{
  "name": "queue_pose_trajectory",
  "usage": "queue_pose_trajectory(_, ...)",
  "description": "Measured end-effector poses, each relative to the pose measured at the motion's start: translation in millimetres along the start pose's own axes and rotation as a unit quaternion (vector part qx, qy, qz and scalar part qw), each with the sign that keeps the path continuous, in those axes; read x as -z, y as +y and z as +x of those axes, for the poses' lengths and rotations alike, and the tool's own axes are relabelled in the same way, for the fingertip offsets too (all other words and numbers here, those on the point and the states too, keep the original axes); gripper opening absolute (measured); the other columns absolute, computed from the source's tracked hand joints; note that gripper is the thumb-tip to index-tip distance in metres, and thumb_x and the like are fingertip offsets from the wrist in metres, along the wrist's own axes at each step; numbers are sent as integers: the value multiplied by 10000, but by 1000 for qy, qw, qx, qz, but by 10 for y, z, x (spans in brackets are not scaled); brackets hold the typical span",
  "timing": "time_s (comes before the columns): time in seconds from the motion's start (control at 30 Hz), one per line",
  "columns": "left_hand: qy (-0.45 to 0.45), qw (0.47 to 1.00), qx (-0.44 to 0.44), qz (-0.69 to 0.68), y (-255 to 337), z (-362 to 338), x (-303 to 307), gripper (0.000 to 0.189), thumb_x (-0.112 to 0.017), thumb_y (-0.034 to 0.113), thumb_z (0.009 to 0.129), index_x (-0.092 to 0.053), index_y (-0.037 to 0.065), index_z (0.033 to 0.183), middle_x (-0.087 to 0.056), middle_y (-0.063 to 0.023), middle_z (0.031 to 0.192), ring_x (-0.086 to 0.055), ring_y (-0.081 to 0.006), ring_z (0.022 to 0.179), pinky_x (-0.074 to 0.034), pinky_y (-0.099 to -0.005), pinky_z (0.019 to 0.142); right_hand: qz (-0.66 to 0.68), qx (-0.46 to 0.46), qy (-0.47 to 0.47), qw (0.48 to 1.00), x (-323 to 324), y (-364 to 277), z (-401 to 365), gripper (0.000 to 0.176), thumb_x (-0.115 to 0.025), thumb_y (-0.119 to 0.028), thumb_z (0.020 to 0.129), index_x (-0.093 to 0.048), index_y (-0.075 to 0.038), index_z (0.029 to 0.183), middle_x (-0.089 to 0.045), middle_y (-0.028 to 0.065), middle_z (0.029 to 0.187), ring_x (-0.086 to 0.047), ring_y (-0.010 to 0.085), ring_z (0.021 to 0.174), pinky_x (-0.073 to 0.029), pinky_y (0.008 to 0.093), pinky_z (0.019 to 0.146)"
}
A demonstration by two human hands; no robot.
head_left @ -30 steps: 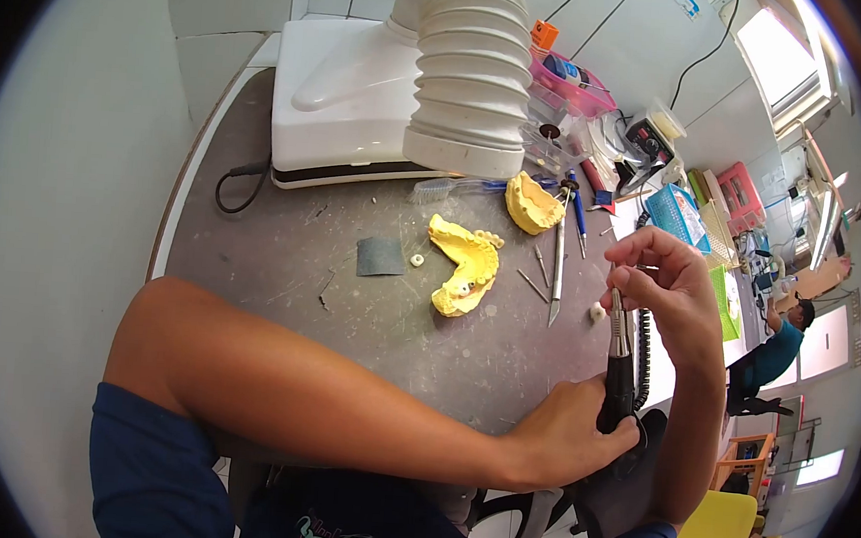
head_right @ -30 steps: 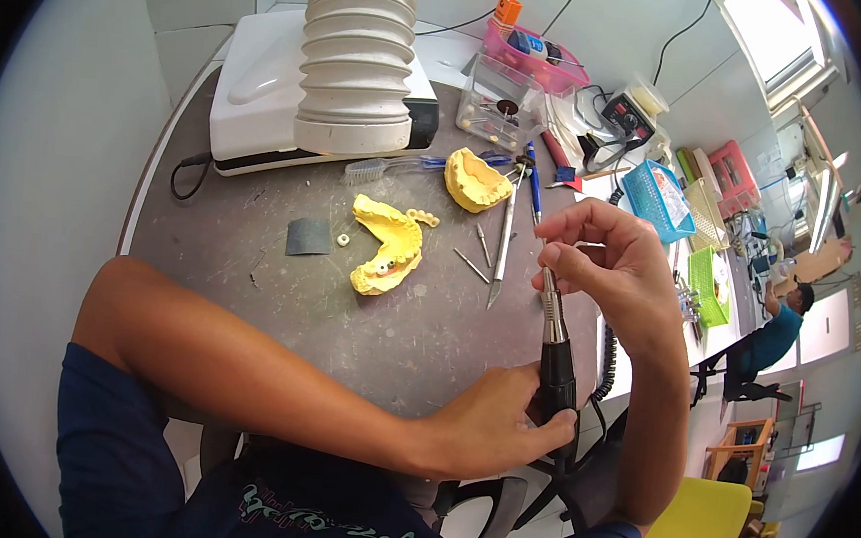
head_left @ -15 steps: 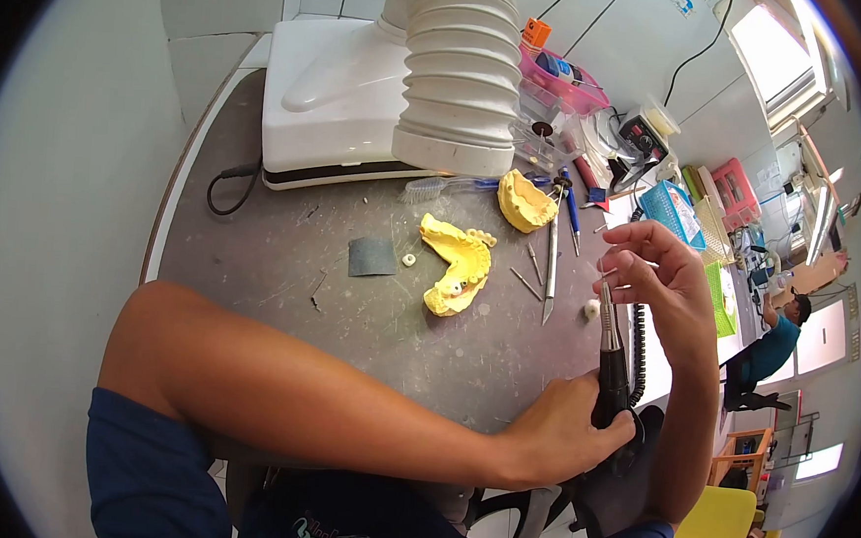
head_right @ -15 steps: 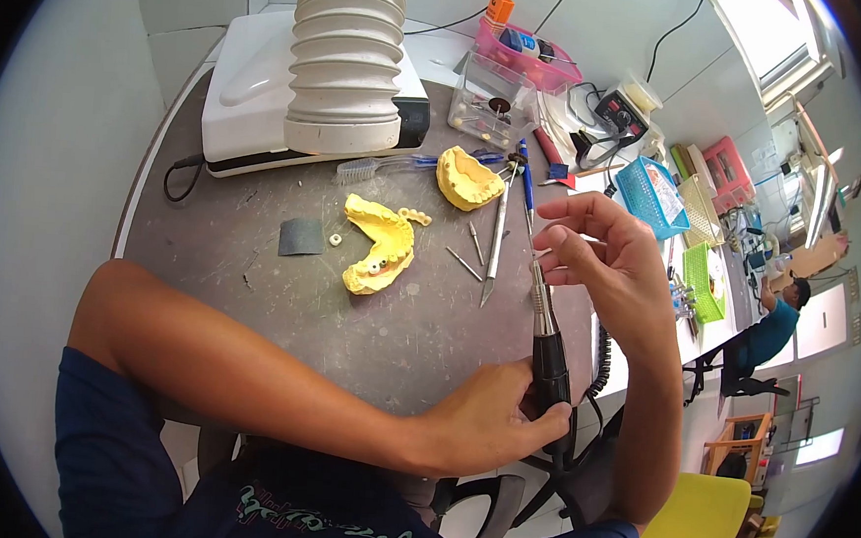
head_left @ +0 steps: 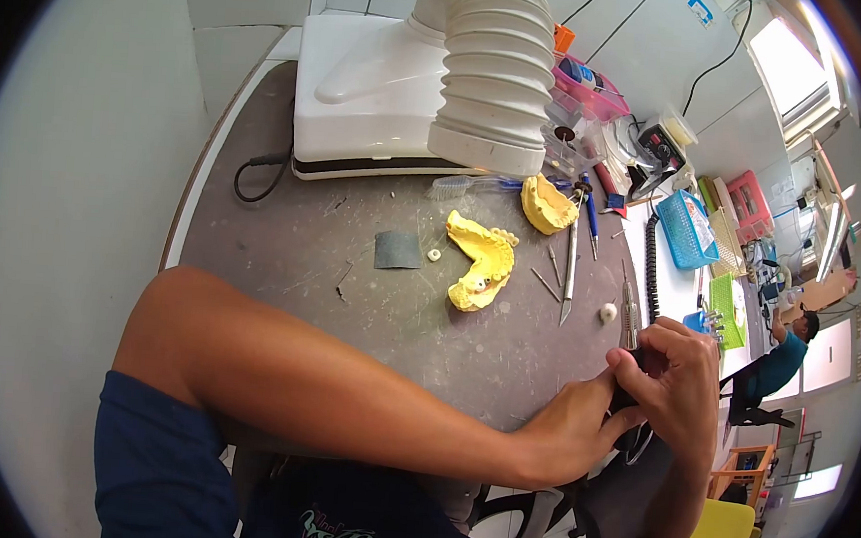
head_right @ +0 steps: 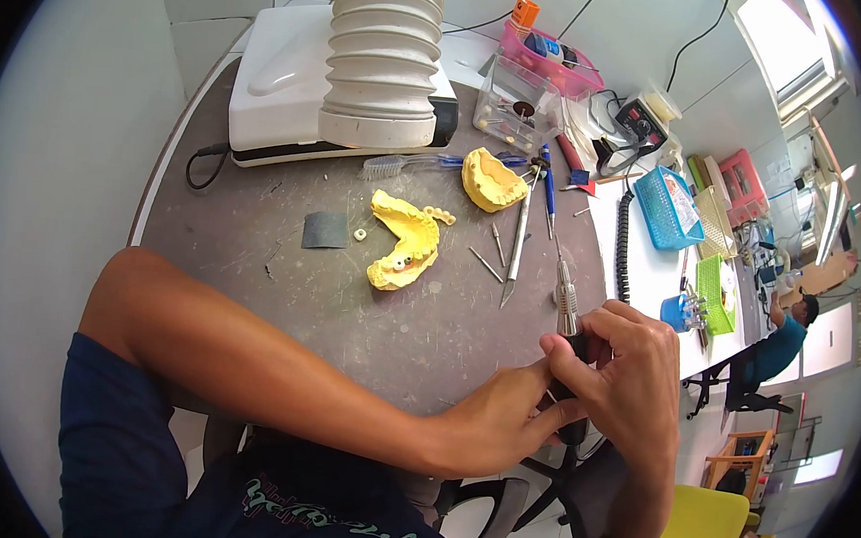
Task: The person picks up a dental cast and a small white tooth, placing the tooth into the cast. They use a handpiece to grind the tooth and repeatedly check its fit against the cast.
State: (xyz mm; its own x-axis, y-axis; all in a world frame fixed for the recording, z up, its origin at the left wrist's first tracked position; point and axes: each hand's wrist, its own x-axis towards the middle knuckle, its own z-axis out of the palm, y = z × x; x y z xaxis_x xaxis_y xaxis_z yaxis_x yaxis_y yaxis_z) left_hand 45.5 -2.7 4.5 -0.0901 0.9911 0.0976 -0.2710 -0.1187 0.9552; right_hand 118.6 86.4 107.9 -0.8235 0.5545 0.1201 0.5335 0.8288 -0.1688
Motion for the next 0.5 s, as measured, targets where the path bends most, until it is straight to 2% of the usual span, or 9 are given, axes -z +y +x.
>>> queue_pose_trajectory(0.03,2,1000,-7,12,25,-15,6,364,-557,258,1003,-484,-68,1146,-660,-194,949,-683,-271,802,-524,-382,741,37,-9,0,999,-13,8,-2,310,-774,-212,743,-607,34,654,-495,51,562,-452,132,498,-356,293,491)
queue_pose_trajectory(0.1,-8,1000,-3,15,-1,-7,5,377,-557,263,1003,-472,-71,1155,-659,-199,958,-682,-275,815,-523,-382,748,73,-15,-1,997,-41,94,7,296,-746,-196,728,-585,36,641,-441,44,555,-414,120,517,-337,292,505)
queue_pose_trajectory(0.17,-19,1000,1,17,-10,-1,15,390,-558,267,1003,-460,-74,1165,-657,-204,968,-681,-279,828,-522,-383,754,190,7,-68,979,-63,298,22,360,-754,-301,795,-664,41,734,-498,36,644,-444,112,567,-345,275,525)
queue_pose_trajectory(0.3,-15,999,-30,-8,-45,25,11,322,-569,209,994,-478,-29,1191,-660,-185,980,-671,-281,882,-514,-384,797,298,27,-41,953,-131,329,-63,505,-724,-458,852,-703,46,845,-519,19,743,-464,104,611,-349,257,544)
queue_pose_trajectory(0.37,7,998,-53,-34,-39,23,15,291,-577,169,988,-491,-8,1203,-659,-183,1006,-668,-282,910,-512,-381,816,202,36,178,963,-106,178,-215,476,-760,-420,829,-681,47,781,-542,35,715,-455,82,601,-337,259,519)
queue_pose_trajectory(0.4,-9,996,-73,-48,3,8,44,269,-586,111,967,-514,10,1206,-656,-184,1039,-662,-294,957,-508,-376,846,177,16,210,961,-74,199,-392,602,-714,-566,826,-679,30,747,-522,26,660,-448,66,577,-314,237,512)
queue_pose_trajectory(0.43,-24,994,-92,-61,46,2,69,270,-596,54,946,-537,28,1208,-652,-184,1072,-656,-307,1003,-504,-370,877,207,24,199,957,-33,211,-570,742,-614,-725,810,-682,6,707,-477,-5,558,-436,51,503,-295,216,479)
queue_pose_trajectory(0.47,-21,994,-91,-60,42,7,71,270,-596,54,946,-537,28,1208,-652,-184,1072,-656,-307,1003,-504,-370,877,271,48,92,957,60,159,-678,889,-445,-852,798,-721,-9,734,-461,-24,481,-417,47,429,-284,213,426)
queue_pose_trajectory(0.5,-17,991,-132,-26,25,15,66,298,-615,13,903,-552,24,1194,-630,-194,1130,-642,-320,1050,-501,-371,902,376,63,-11,924,16,178,-795,945,-392,-883,776,-737,-2,758,-483,-18,477,-424,49,413,-285,211,410)
